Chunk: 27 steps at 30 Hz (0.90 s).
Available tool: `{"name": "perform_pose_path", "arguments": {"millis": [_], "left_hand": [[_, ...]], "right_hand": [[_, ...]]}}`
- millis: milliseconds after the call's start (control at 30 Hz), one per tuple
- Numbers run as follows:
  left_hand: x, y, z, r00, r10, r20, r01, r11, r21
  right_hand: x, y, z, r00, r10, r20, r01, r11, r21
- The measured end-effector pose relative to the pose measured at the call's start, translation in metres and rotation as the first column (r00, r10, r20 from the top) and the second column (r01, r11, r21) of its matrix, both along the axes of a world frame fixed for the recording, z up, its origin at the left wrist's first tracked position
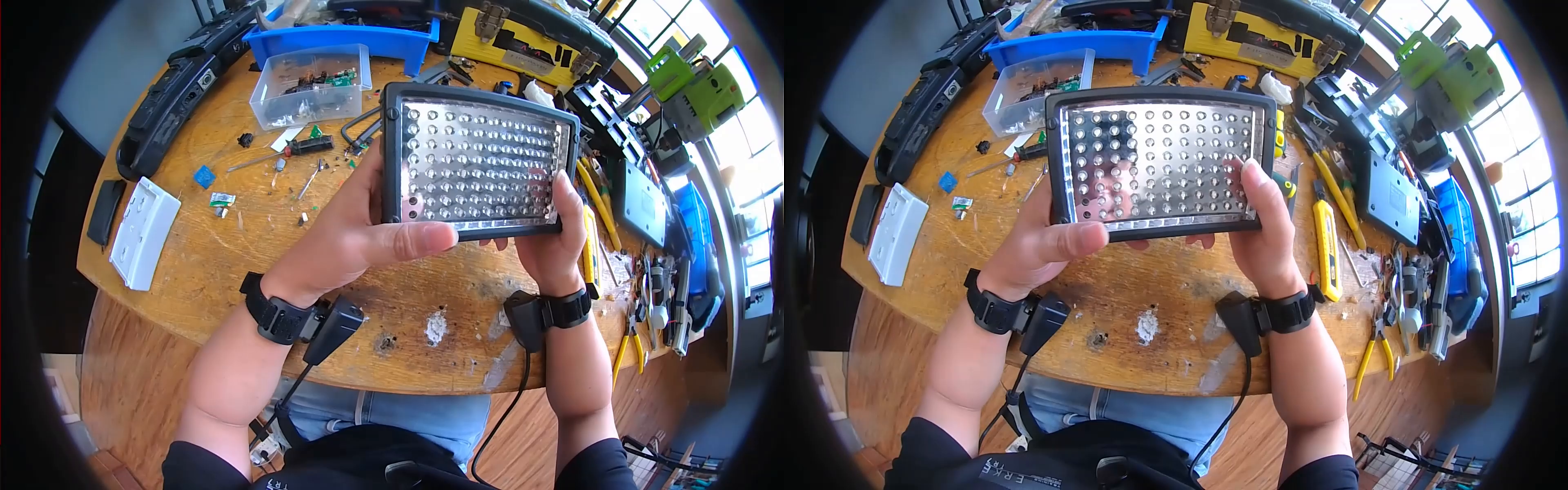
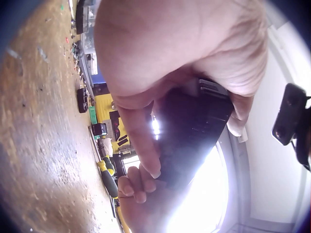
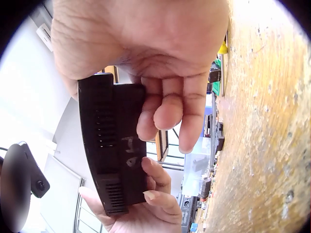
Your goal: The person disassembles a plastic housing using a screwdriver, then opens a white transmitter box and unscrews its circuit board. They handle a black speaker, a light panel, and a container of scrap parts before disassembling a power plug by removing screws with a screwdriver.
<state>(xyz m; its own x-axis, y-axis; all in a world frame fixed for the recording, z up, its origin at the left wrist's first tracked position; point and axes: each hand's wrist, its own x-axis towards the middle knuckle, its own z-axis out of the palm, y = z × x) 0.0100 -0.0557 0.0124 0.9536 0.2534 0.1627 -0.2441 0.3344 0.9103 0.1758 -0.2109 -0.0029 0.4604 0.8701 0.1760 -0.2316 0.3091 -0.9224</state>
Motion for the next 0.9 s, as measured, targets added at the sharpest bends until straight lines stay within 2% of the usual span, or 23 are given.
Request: {"name": "perform_pose_path", "arguments": {"millis": [67, 167, 300, 333, 400, 433, 467, 500, 533, 600, 633, 700, 900], "left_hand": [[0.000, -0.001, 0.005, 0.999, 0.011, -0.036, -0.011, 1.000, -0.002], [-0.001, -0.004, 0.006, 0.997, 0.082, -0.002, -0.082, 0.991, 0.101], [-0.003, -0.003, 0.005, 0.998, 0.065, -0.022, -0.062, 0.991, 0.115], [-0.004, -0.003, 0.004, 0.999, 0.052, 0.000, -0.052, 0.995, 0.084], [-0.003, 0.000, 0.000, 0.999, 0.039, 0.023, -0.040, 0.998, 0.057], [-0.001, 0.004, -0.008, 0.997, 0.067, 0.030, -0.066, 0.997, -0.042], [0.001, 0.007, -0.012, 0.995, 0.096, 0.034, -0.090, 0.986, -0.141], [0.003, 0.010, -0.006, 0.987, 0.154, 0.048, -0.154, 0.988, 0.006], [0.003, 0.004, 0.001, 0.980, 0.200, 0.014, -0.199, 0.978, -0.061], [0.003, 0.004, 0.004, 0.979, 0.204, 0.014, -0.202, 0.975, -0.089], [0.003, 0.004, 0.004, 0.979, 0.202, 0.015, -0.200, 0.976, -0.090], [0.003, 0.006, 0.003, 0.974, 0.227, -0.012, -0.227, 0.973, 0.029], [0.003, 0.003, 0.004, 0.967, 0.251, -0.048, -0.253, 0.967, -0.037]], "right_hand": [[-0.001, -0.001, 0.002, 1.000, -0.030, 0.008, 0.030, 0.999, 0.009], [-0.001, -0.002, 0.003, 0.998, -0.067, 0.010, 0.067, 0.998, 0.022], [-0.001, -0.001, 0.003, 0.998, -0.068, -0.003, 0.068, 0.997, 0.033], [0.001, -0.002, 0.002, 0.998, -0.068, -0.003, 0.068, 0.997, 0.034], [0.007, -0.006, -0.001, 0.999, 0.042, -0.015, -0.041, 0.999, 0.030], [0.005, -0.005, -0.001, 0.999, 0.041, -0.014, -0.040, 0.999, 0.031], [-0.001, -0.003, -0.001, 0.999, -0.040, 0.005, 0.040, 0.999, -0.014], [-0.005, -0.001, 0.000, 0.993, -0.119, 0.028, 0.120, 0.991, -0.057], [-0.007, -0.002, 0.003, 0.991, -0.109, 0.082, 0.116, 0.989, -0.088], [-0.010, -0.002, 0.005, 0.993, -0.075, 0.090, 0.085, 0.990, -0.108], [-0.008, -0.002, 0.005, 0.993, -0.077, 0.092, 0.087, 0.990, -0.109], [-0.004, -0.003, 0.003, 0.994, -0.065, 0.083, 0.075, 0.989, -0.127], [-0.010, -0.001, 0.007, 0.992, -0.071, 0.103, 0.084, 0.988, -0.128]]}}
